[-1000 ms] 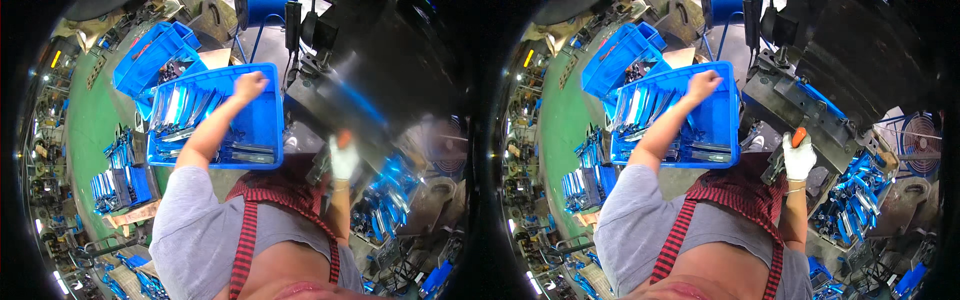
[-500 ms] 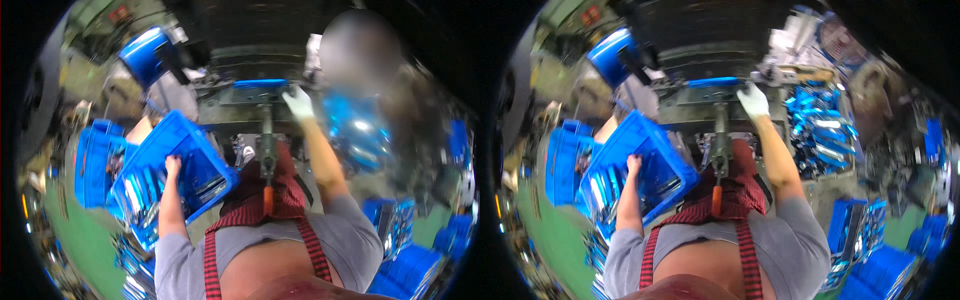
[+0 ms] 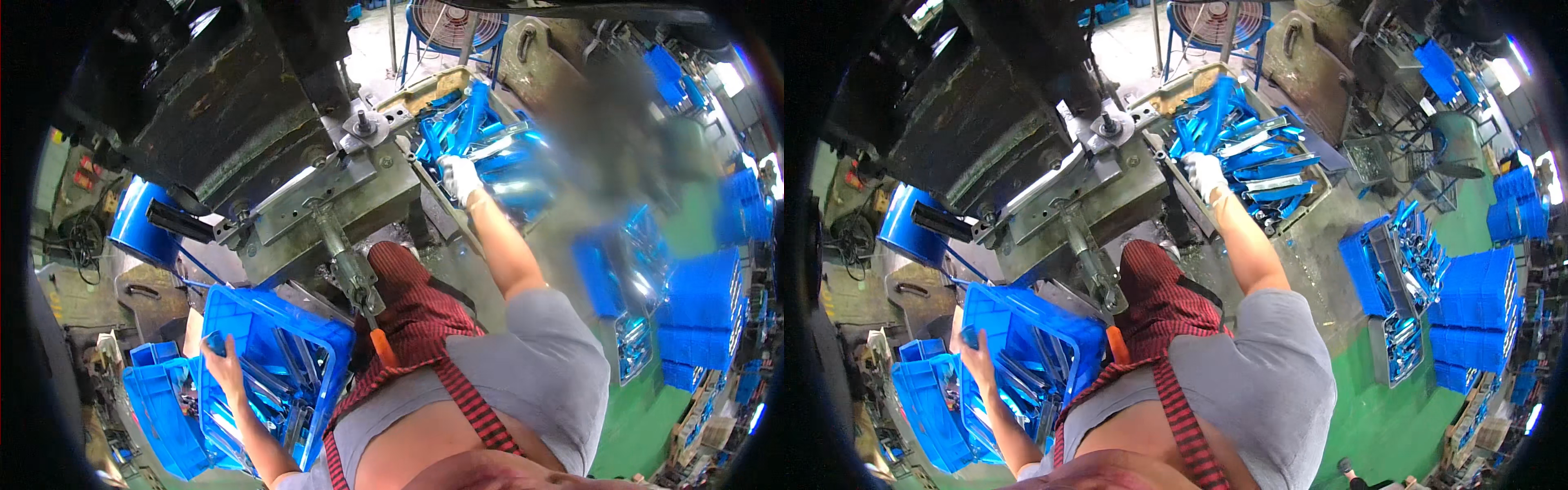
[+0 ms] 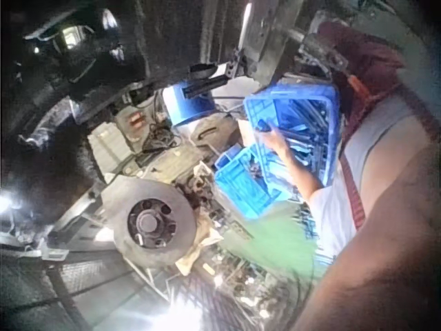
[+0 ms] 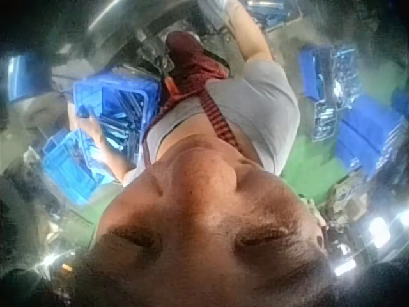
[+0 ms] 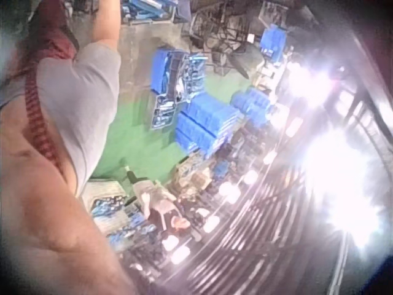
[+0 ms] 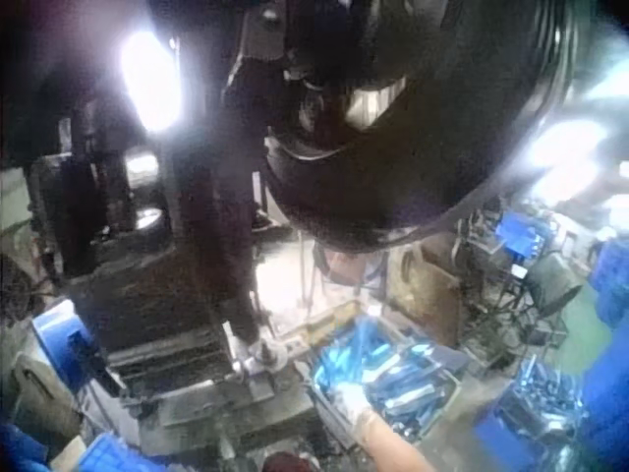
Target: The person repeatedly takes metal pieces from a blue bin, positions them into a machine press, pulls a lever to press them, and places the processed pieces into a container.
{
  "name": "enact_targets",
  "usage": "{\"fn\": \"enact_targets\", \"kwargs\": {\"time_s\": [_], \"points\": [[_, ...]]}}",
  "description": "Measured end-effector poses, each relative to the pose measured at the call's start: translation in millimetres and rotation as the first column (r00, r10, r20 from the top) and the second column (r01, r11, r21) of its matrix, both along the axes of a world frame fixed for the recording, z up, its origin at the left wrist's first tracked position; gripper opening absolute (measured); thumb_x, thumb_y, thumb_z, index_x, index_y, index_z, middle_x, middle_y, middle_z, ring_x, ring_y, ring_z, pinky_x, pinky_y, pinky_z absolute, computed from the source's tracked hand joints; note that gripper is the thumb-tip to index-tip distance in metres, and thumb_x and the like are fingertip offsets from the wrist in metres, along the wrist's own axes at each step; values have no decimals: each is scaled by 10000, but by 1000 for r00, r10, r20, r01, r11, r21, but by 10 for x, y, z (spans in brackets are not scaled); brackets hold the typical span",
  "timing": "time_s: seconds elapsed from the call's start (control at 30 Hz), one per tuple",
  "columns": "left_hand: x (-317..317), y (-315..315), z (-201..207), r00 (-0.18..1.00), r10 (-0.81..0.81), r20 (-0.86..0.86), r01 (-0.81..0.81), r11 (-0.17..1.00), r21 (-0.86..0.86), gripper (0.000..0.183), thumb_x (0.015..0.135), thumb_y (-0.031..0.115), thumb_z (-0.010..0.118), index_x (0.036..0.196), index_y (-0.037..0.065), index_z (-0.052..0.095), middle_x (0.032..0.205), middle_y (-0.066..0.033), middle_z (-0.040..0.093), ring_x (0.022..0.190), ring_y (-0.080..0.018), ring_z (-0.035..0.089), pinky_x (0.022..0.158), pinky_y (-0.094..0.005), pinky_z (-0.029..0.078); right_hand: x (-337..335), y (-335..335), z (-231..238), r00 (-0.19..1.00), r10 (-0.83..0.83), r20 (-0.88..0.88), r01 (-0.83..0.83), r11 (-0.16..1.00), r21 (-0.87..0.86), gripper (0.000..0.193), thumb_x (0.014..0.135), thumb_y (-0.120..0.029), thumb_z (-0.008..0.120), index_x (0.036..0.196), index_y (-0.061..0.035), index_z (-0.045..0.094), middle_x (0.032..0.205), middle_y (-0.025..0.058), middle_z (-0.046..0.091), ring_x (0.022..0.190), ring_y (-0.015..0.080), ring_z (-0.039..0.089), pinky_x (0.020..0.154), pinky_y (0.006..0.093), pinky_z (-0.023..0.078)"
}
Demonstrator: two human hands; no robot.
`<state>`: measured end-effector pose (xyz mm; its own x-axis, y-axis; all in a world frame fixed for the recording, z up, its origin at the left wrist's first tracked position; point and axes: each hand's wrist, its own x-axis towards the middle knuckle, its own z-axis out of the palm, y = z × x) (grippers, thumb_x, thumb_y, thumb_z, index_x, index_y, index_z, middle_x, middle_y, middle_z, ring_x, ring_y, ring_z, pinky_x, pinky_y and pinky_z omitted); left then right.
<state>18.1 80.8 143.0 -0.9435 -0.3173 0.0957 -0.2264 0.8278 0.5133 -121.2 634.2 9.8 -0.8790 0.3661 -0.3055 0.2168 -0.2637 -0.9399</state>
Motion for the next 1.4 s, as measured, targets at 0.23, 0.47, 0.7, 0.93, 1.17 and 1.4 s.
{"fn": "enact_targets", "kwargs": {"time_s": [0.23, 0.47, 0.7, 0.93, 1.17, 1.4], "points": [[-503, -81, 418, 950, -149, -274, 244, 902, 356, 399, 814, 249, 522, 1125, 8, 450, 903, -82, 523, 716, -124, 506, 582, -212, 383, 26, 656, -211, 922, -173, 348, 162, 985, 61, 499, 831, -409, 322, 565, -59, 558, 580, 66, 528, 480, 139, 410, 443, 275, 328], [-1361, 410, -297, 949, 284, -139, 9, 417, 909, 273, 851, 145, 405, 1087, 7, 403, 979, -164, 479, 831, -310, 572, 648, -351, 506, 1016, -1132, 782, 860, 470, -201, -98, 538, 837, 198, 773, -181, 509, 902, -38, 555, 741, 176, 565, 722, 314, 564, 643, 364, 446], [-1983, 1486, -1124, 996, 30, -78, 83, -248, 965, 289, 794, 131, 493, 1007, -48, 414, 994, -197, 515, 893, -356, 549, 769, -415, 468, 1677, -1883, 1016, 334, 925, -179, -21, 197, 980, 397, 632, -170, 641, 1009, -161, 517, 527, 14, 383, 434, 185, 446, 401, 315, 360], [-1781, 1118, -728, 957, -285, 62, -60, 15, 998, 268, 819, 180, 450, 1028, 15, 425, 1019, -170, 501, 893, -359, 550, 721, -390, 474, 1149, -2119, 1163, 444, 871, -209, -70, 267, 961, 340, 641, -304, 633, 925, -133, 557, 585, 67, 542, 492, 215, 543, 468, 309, 439], [-550, -556, -966, 950, 312, -9, -259, 803, 536, 278, 741, 267, 557, 567, 52, 578, 467, -34, 521, 409, -109, 503, 409, -256, 414, 795, -2376, 760, 813, 534, -231, 48, 335, 941, 466, 631, -330, 649, 1003, -73, 538, 639, 127, 588, 548, 289, 580, 519, 349, 477], [-311, -39, -1832, 888, 197, 416, -8, 910, -414, 508, 673, 407, 604, 1019, 61, 470, 971, -157, 553, 869, -310, 570, 661, -406, 484, 751, -2310, 841, 847, 518, -123, -84, 357, 930, 415, 634, -364, 635, 924, -78, 557, 625, 150, 575, 590, 291, 588, 547, 354, 476]]}}
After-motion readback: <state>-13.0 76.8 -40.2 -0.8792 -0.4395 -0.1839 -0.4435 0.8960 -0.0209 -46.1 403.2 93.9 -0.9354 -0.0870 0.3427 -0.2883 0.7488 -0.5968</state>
